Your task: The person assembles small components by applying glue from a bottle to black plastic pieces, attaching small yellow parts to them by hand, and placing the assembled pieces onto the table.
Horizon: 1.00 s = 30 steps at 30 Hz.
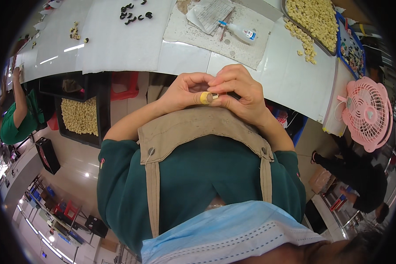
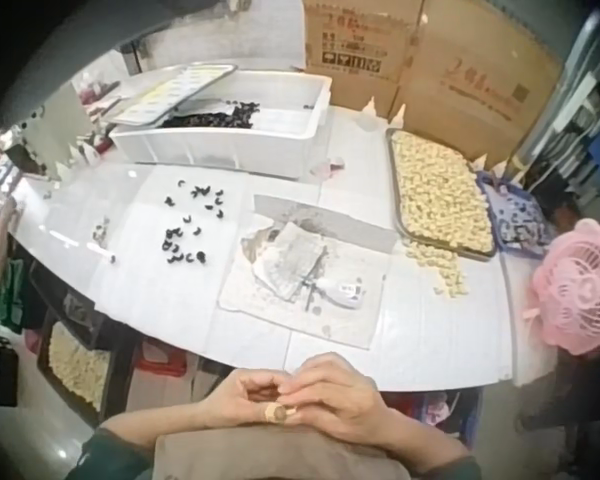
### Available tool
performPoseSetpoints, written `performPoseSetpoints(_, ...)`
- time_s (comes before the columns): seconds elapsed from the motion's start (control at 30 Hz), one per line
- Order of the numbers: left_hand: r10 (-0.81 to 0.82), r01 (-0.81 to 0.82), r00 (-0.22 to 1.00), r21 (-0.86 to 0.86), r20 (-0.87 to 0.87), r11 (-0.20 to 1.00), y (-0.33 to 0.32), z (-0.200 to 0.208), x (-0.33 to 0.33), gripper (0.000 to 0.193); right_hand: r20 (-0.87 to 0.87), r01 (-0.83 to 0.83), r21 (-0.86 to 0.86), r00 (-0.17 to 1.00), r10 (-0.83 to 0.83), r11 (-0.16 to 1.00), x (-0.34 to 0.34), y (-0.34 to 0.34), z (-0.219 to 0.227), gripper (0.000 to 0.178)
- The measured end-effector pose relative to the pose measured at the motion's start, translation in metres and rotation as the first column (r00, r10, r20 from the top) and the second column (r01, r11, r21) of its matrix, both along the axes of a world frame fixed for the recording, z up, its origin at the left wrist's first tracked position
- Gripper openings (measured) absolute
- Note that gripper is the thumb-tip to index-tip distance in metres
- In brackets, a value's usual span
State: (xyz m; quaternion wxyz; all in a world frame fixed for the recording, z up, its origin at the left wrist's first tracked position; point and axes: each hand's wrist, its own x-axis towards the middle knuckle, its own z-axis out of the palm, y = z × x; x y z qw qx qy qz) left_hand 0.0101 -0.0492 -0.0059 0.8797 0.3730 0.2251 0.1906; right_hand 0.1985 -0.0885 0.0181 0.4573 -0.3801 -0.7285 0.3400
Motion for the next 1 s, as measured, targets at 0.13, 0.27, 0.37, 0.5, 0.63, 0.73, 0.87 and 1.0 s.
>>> performPoseSetpoints(0.13,0.062,-0.066,0.994,0.047,0.086,0.997,0.001,-0.008,0.002,0.024,-0.242,0.089,-0.234,0.959,-0.147,0.968,-0.009,-0.006,-0.005,0.028)
performPoseSetpoints(0.27,0.012,-0.038,0.985,0.143,0.173,0.989,0.006,-0.008,-0.001,0.022,-0.117,0.106,0.12,0.989,-0.092,0.987,-0.007,0.0,-0.007,0.032)
performPoseSetpoints(0.37,0.02,-0.04,0.985,0.117,0.169,0.992,0.004,-0.005,-0.001,0.021,-0.039,0.066,0.207,0.997,-0.059,0.976,-0.004,0.003,-0.006,0.036)
performPoseSetpoints(0.5,0.085,-0.061,0.969,-0.111,0.231,0.992,-0.005,-0.012,0.002,0.022,-0.087,0.118,0.132,0.99,-0.107,0.984,-0.009,0.0,0.005,0.037)
performPoseSetpoints(0.63,0.158,-0.084,0.945,-0.255,0.287,0.963,-0.008,-0.018,0.005,0.028,-0.065,0.118,0.092,0.992,-0.112,0.989,-0.008,0.002,0.0,0.037)
performPoseSetpoints(0.73,0.177,-0.067,0.927,-0.318,0.331,0.946,-0.01,-0.018,0.007,0.027,-0.025,0.121,0.178,0.993,-0.119,0.976,-0.006,0.003,-0.003,0.038)
performPoseSetpoints(0.87,0.205,-0.071,0.929,-0.396,0.307,0.916,-0.012,-0.016,0.009,0.027,-0.004,0.152,0.159,0.988,-0.153,0.976,-0.005,0.002,-0.006,0.038)
performPoseSetpoints(1.0,0.211,-0.078,0.926,-0.389,0.313,0.918,-0.013,-0.018,0.01,0.027,0.031,0.162,0.181,0.985,-0.17,0.97,-0.005,0.002,-0.006,0.039)
